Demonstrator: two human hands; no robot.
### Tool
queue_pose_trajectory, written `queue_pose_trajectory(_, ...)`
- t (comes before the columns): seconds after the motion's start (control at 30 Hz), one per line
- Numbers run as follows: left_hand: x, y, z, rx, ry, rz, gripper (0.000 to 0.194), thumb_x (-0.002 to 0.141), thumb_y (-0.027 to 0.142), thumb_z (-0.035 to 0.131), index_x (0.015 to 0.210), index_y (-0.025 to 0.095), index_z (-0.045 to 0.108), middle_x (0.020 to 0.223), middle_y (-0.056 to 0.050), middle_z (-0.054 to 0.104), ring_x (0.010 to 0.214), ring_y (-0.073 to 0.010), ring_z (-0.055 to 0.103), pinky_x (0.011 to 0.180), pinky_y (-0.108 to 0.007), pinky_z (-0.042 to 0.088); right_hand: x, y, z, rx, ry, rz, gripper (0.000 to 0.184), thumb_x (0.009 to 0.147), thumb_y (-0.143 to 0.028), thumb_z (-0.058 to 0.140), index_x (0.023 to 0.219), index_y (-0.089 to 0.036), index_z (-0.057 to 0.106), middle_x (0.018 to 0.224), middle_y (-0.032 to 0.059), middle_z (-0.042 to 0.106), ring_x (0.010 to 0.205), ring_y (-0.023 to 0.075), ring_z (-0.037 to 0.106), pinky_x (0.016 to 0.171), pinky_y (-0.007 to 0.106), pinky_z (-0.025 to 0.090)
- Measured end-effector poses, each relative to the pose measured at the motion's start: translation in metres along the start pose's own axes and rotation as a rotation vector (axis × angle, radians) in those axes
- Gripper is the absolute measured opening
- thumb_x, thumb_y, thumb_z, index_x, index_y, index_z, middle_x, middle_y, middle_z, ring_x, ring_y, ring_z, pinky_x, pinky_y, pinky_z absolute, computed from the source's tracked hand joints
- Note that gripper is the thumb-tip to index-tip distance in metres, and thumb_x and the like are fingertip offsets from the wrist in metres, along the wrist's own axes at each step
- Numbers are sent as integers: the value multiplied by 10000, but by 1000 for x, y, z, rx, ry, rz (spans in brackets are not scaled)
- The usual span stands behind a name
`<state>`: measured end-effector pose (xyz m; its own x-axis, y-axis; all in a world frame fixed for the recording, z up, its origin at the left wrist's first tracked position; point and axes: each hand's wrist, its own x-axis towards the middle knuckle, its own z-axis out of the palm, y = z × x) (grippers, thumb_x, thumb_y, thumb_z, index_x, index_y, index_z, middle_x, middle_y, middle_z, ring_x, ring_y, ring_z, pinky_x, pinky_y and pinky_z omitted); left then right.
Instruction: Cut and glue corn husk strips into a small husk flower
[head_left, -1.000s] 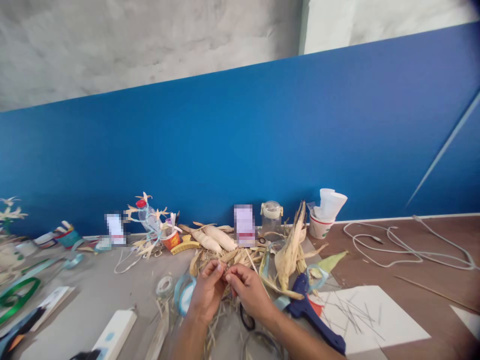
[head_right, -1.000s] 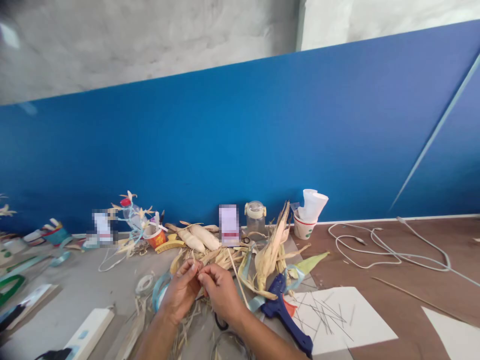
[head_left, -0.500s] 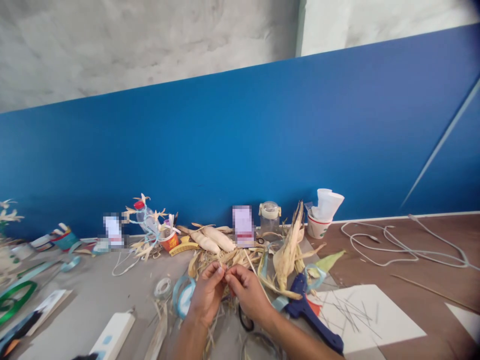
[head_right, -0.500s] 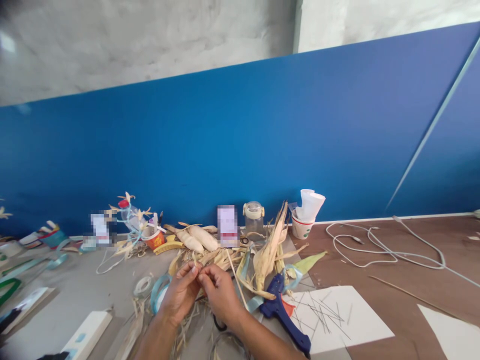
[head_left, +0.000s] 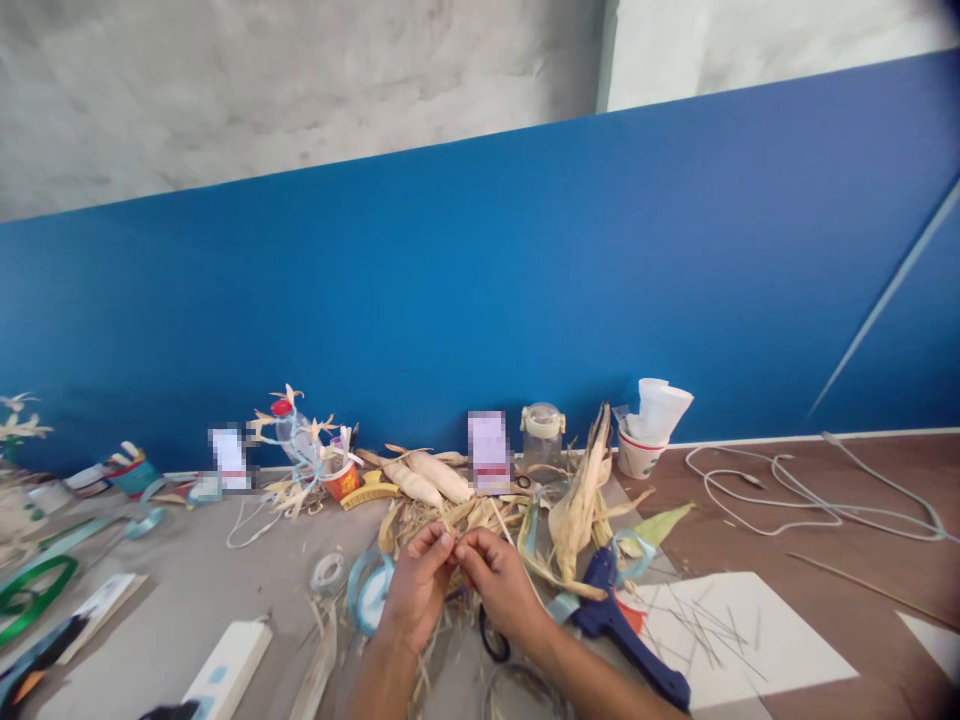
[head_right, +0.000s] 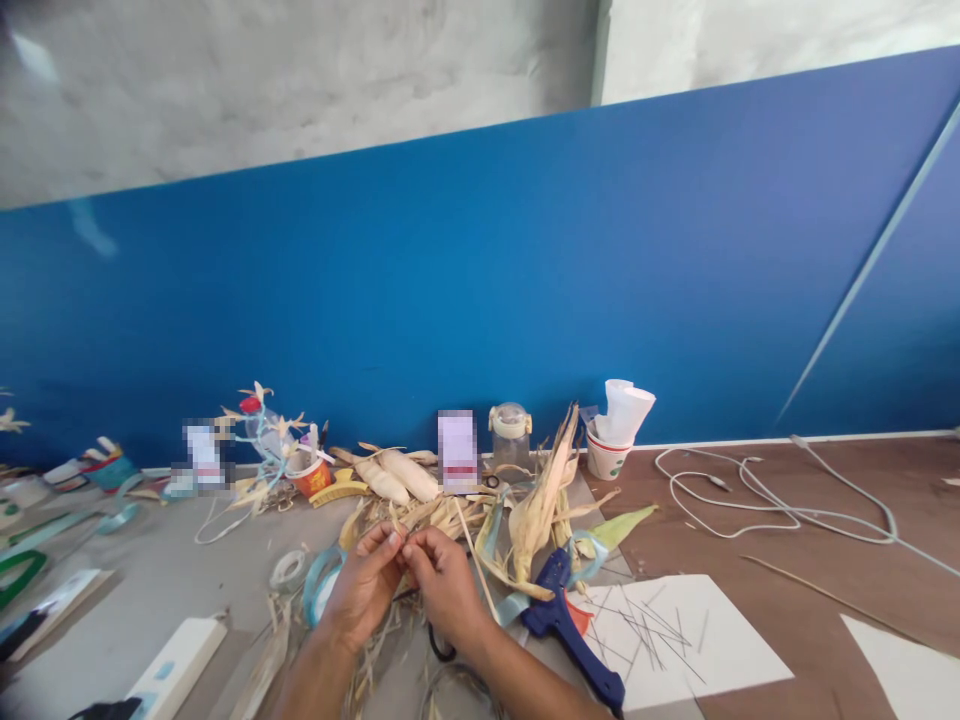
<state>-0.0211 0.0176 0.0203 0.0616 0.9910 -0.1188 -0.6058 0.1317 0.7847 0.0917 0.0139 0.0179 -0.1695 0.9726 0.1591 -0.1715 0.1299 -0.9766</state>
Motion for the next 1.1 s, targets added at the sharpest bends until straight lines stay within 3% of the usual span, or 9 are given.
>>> queue_pose_trajectory(1.1,-4,1,11,44,10,-7,234,583,260,801,642,150,604,562,26,561,513,-92,492,485,-210,394,-2,7,1,10,53,-26,241,793,-369,505,632,-189,488,535,-51,420,516,106,375,522,225,334)
